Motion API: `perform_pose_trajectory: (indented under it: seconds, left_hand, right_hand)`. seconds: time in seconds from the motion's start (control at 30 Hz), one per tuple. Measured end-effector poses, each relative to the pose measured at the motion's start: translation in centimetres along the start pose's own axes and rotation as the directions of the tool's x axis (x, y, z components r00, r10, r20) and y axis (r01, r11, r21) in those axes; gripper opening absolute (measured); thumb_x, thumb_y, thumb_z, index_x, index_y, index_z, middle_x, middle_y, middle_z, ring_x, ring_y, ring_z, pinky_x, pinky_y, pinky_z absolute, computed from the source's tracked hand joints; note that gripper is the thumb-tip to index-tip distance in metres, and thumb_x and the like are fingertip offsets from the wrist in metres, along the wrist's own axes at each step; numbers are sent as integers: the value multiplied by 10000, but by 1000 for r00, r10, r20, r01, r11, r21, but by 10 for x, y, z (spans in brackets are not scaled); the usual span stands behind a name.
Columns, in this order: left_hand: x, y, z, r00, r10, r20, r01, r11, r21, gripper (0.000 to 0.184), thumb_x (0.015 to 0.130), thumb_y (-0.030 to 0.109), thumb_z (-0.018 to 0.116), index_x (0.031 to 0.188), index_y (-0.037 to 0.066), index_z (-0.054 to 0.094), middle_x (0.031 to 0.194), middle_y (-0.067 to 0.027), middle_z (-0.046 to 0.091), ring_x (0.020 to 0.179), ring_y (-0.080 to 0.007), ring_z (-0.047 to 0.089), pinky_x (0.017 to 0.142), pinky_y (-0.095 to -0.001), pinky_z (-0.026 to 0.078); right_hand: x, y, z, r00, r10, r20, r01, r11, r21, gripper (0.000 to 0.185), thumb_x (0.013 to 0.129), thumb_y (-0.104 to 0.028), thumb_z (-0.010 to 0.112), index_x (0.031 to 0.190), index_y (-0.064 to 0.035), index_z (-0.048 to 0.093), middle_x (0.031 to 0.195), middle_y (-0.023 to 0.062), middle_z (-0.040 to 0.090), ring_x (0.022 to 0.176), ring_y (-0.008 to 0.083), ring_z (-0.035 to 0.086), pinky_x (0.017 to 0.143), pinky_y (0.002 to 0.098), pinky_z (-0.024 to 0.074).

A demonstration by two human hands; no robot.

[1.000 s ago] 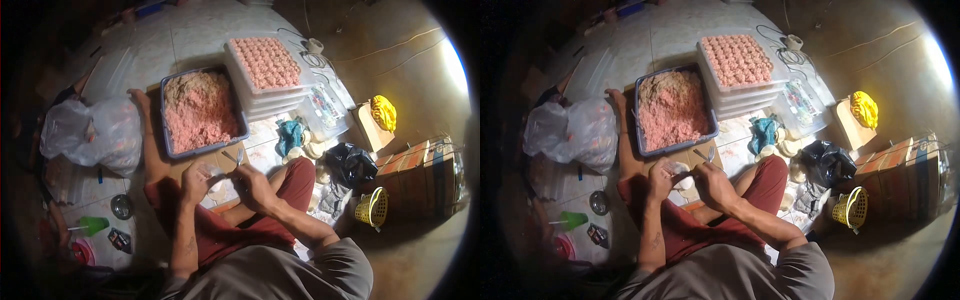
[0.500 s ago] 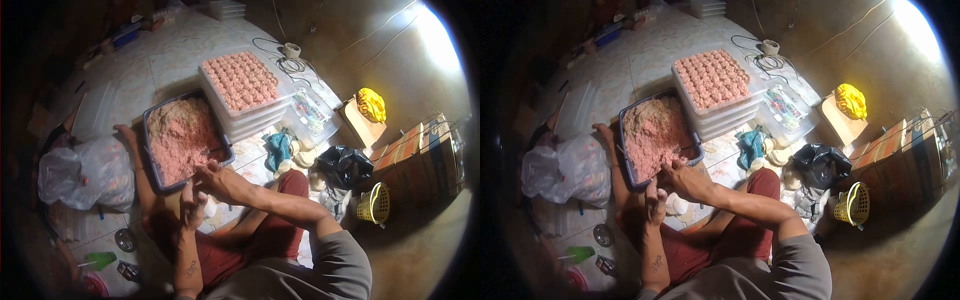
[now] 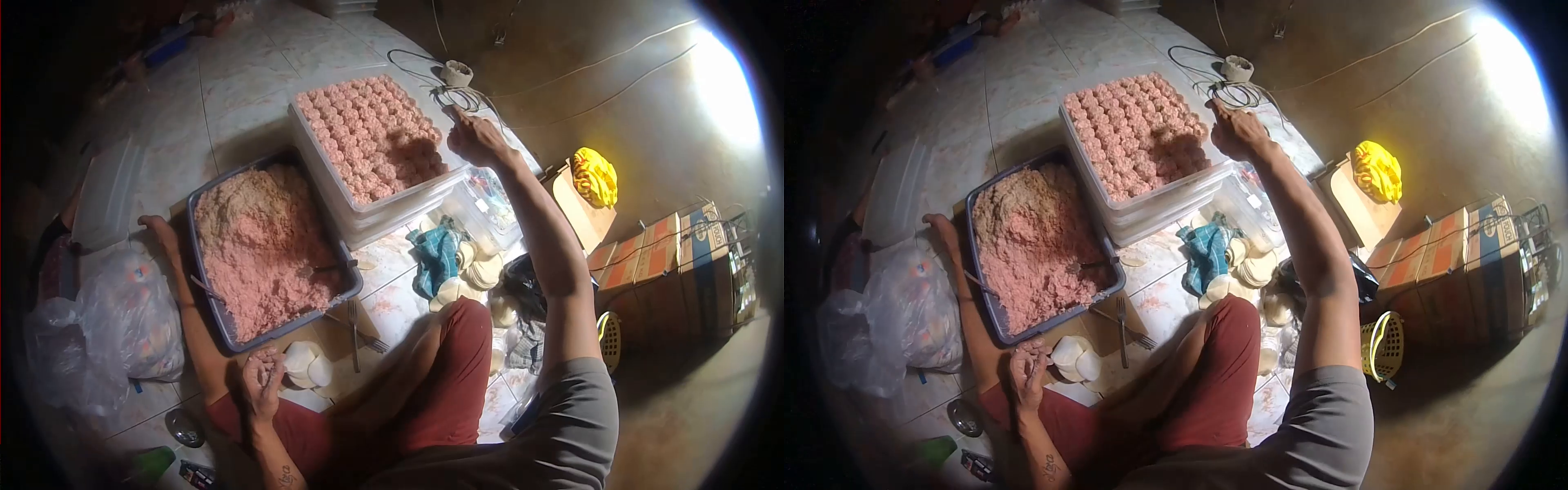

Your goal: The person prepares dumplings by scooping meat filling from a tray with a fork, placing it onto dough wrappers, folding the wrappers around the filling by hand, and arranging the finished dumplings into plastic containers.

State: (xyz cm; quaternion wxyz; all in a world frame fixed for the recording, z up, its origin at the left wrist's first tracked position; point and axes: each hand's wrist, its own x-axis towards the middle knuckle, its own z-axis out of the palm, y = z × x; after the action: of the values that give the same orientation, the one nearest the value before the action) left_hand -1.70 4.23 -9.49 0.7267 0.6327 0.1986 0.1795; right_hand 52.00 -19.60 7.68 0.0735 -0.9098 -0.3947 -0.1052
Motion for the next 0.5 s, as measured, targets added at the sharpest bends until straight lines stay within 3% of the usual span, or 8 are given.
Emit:
perform_pose_trajectory:
  seconds: [0.07, 0.1, 0.2, 0.23, 0.27, 0.33, 0.37, 0.5]
  left_hand:
    - [3, 0, 1, 1000, 29, 7, -29, 999, 17, 255, 962, 72, 644, 1190, -18, 572, 1075, -84, 622, 946, -133, 590, 841, -268, 484]
    - [4, 2, 1, 1000, 21, 2, -21, 1000, 12, 255, 962, 72, 644, 1190, -18, 572, 1075, -84, 622, 946, -133, 590, 841, -268, 484]
    - [5, 10, 2, 1000, -28, 13, 26, 994, 105, 255, 948, 72, 665, 1171, -19, 582, 1048, -82, 638, 883, -117, 577, 809, -263, 482]
    - [5, 14, 4, 998, -70, 4, 69, 986, 150, 257, 942, 77, 672, 1164, -23, 588, 1039, -86, 646, 863, -116, 583, 795, -266, 488]
    - [5, 16, 5, 994, -109, -6, 108, 975, 194, 259, 937, 82, 680, 1156, -26, 595, 1030, -90, 655, 844, -115, 589, 780, -269, 493]
    - [5, 12, 5, 997, -83, 0, 81, 972, 222, 263, 935, 86, 682, 1157, -29, 599, 1015, -96, 662, 818, -120, 598, 756, -275, 501]
    - [6, 10, 5, 999, -48, 9, 44, 966, 253, 268, 932, 89, 684, 1158, -32, 604, 1000, -101, 668, 792, -124, 607, 733, -281, 508]
    - [11, 14, 8, 1000, -27, 12, 22, 944, 329, 274, 928, 102, 695, 1153, -34, 616, 956, -99, 681, 762, -129, 621, 704, -286, 516]
  right_hand:
    - [10, 3, 15, 982, 65, 176, -67, 998, 8, 480, 914, -214, 554, 1372, -95, 475, 956, 239, 712, 850, 440, 686, 786, 544, 531]
    - [14, 5, 20, 981, 60, 186, -63, 998, 6, 480, 914, -214, 554, 1372, -95, 475, 956, 239, 712, 850, 440, 686, 786, 544, 531]
    - [14, 9, 31, 987, -65, 149, 85, 988, -132, 729, 769, -166, 781, 1415, -137, 445, 971, 108, 716, 988, 337, 663, 887, 475, 459]
    - [13, 10, 29, 980, -42, 196, 50, 998, -39, 887, 670, -178, 872, 1434, -169, 421, 1205, 137, 639, 1172, 352, 572, 967, 489, 399]
    - [13, 9, 27, 978, -41, 205, 50, 998, -39, 887, 670, -178, 872, 1434, -169, 421, 1205, 137, 639, 1172, 352, 572, 967, 489, 399]
    - [11, 4, 20, 981, -38, 191, 88, 961, -263, 944, 627, -219, 927, 1412, -165, 406, 1346, 181, 492, 1259, 340, 504, 993, 515, 416]
    - [13, 4, 23, 981, 3, 192, 66, 934, -352, 1036, 563, -244, 959, 1422, -172, 384, 1359, 151, 437, 1281, 351, 467, 986, 521, 421]
    - [24, 7, 29, 985, 38, 171, 34, 917, -398, 1051, 567, -249, 960, 1434, -172, 370, 1343, 168, 455, 1266, 366, 483, 969, 530, 430]
